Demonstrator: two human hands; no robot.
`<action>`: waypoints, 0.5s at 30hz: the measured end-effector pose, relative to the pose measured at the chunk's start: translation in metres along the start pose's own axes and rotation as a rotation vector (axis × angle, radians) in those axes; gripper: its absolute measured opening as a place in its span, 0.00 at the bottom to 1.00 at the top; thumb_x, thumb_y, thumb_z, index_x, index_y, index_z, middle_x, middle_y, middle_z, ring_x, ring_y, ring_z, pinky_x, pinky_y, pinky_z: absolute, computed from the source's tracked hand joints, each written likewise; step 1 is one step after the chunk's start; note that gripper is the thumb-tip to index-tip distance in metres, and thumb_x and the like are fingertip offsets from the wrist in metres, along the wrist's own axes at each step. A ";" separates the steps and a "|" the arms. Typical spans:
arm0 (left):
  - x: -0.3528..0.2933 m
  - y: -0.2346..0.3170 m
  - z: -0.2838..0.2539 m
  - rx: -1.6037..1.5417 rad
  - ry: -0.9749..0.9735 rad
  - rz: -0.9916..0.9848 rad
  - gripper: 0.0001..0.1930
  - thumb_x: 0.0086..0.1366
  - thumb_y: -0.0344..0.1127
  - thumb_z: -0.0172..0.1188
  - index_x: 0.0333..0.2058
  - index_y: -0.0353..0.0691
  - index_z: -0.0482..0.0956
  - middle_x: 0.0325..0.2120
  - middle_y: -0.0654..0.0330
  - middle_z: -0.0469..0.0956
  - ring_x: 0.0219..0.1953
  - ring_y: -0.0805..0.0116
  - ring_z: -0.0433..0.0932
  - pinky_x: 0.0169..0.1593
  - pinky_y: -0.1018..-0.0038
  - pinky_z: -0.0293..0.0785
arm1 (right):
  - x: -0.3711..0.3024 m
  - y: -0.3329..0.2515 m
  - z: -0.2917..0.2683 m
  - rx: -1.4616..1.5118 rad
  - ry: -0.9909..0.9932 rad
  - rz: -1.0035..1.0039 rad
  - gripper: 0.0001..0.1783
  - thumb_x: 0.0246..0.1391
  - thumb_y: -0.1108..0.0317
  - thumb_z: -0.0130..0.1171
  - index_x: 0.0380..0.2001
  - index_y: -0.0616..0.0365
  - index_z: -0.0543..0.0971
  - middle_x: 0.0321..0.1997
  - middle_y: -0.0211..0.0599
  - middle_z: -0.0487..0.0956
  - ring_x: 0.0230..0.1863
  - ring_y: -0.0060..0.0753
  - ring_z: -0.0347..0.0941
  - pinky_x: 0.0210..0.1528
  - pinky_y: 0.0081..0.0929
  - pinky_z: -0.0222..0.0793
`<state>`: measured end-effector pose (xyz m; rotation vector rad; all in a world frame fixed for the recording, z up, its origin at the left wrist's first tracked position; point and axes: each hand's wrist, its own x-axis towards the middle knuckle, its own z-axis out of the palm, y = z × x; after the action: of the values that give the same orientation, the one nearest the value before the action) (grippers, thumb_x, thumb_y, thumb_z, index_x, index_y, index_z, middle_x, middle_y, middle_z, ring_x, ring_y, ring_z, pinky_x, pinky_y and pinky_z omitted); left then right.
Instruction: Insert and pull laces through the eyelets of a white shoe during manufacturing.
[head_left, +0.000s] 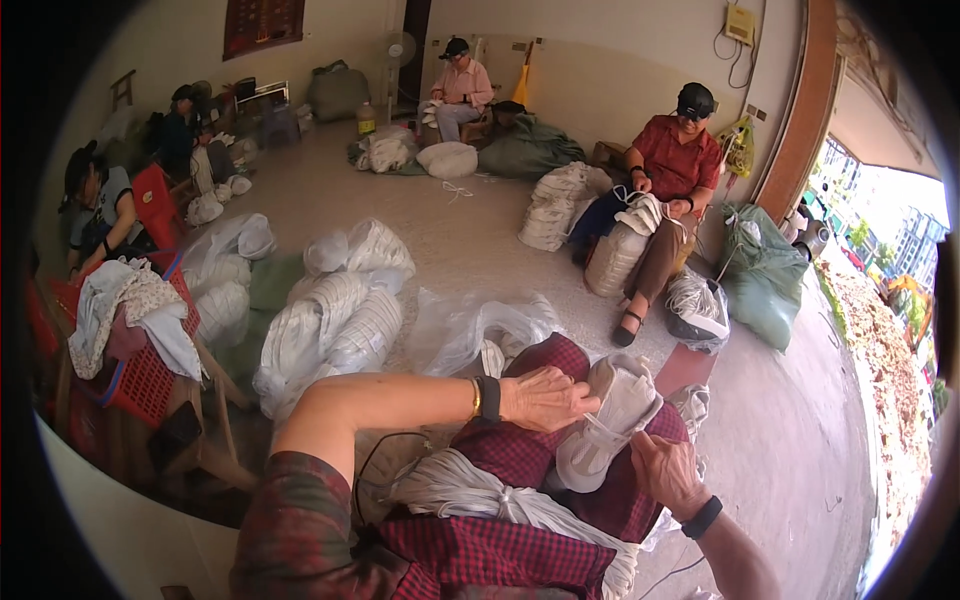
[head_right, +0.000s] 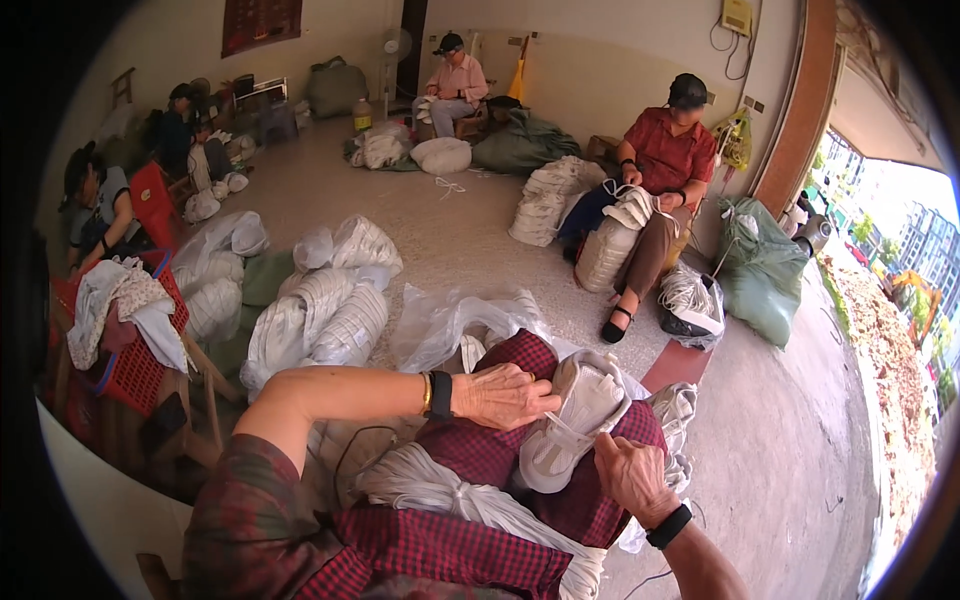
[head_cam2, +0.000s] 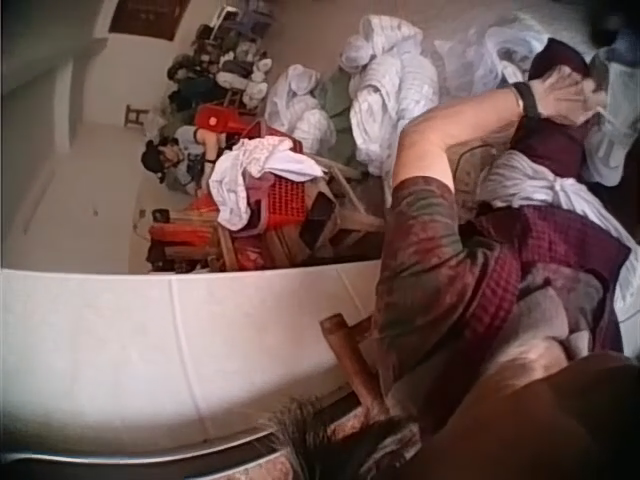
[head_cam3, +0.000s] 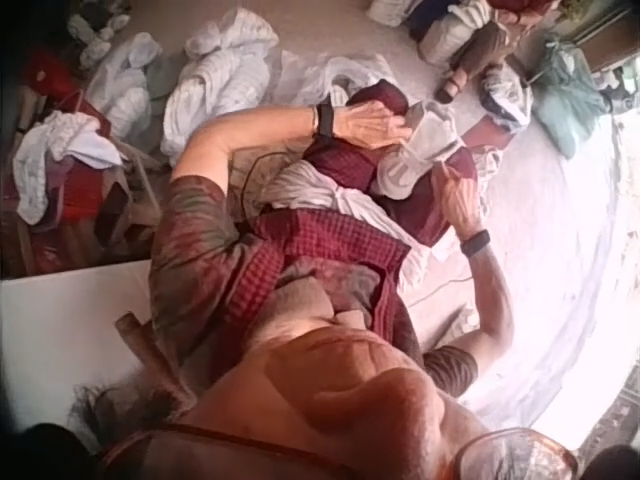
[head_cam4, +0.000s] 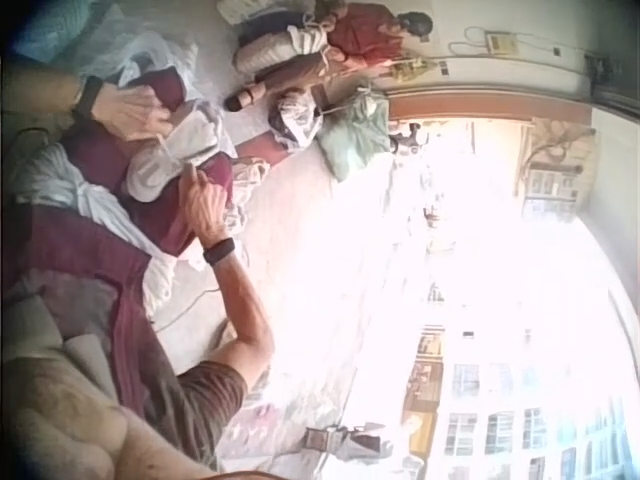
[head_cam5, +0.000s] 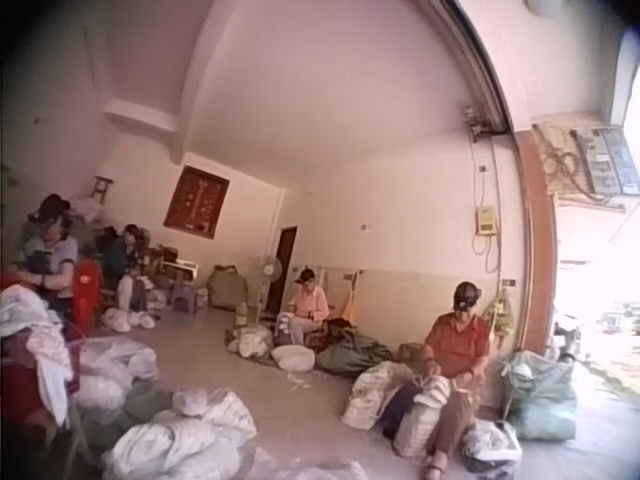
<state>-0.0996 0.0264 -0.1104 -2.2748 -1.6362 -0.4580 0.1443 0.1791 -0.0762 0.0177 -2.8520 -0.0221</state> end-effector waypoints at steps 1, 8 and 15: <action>-0.006 -0.004 -0.006 0.059 -0.012 0.025 0.09 0.65 0.40 0.54 0.34 0.41 0.70 0.23 0.53 0.74 0.24 0.54 0.81 0.24 0.61 0.76 | -0.002 0.003 -0.003 -0.031 -0.023 0.037 0.07 0.57 0.66 0.58 0.32 0.55 0.71 0.21 0.38 0.74 0.22 0.48 0.75 0.22 0.43 0.68; -0.038 -0.057 -0.060 0.291 0.094 0.189 0.04 0.61 0.33 0.53 0.31 0.46 0.67 0.21 0.62 0.64 0.17 0.68 0.72 0.20 0.71 0.71 | -0.105 0.056 -0.056 -0.126 0.027 0.256 0.05 0.58 0.70 0.56 0.30 0.57 0.72 0.20 0.41 0.72 0.22 0.48 0.73 0.24 0.41 0.68; -0.123 -0.112 -0.178 0.441 0.204 -0.249 0.09 0.59 0.23 0.55 0.39 0.38 0.75 0.31 0.50 0.73 0.32 0.44 0.76 0.34 0.55 0.73 | -0.244 0.093 -0.150 -0.399 0.074 0.637 0.03 0.60 0.71 0.53 0.32 0.56 0.70 0.24 0.42 0.74 0.23 0.53 0.72 0.24 0.44 0.65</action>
<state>-0.2575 -0.1188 0.0045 -1.6636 -1.7193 -0.3304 0.4204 0.2737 -0.0007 -0.9360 -2.5943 -0.4395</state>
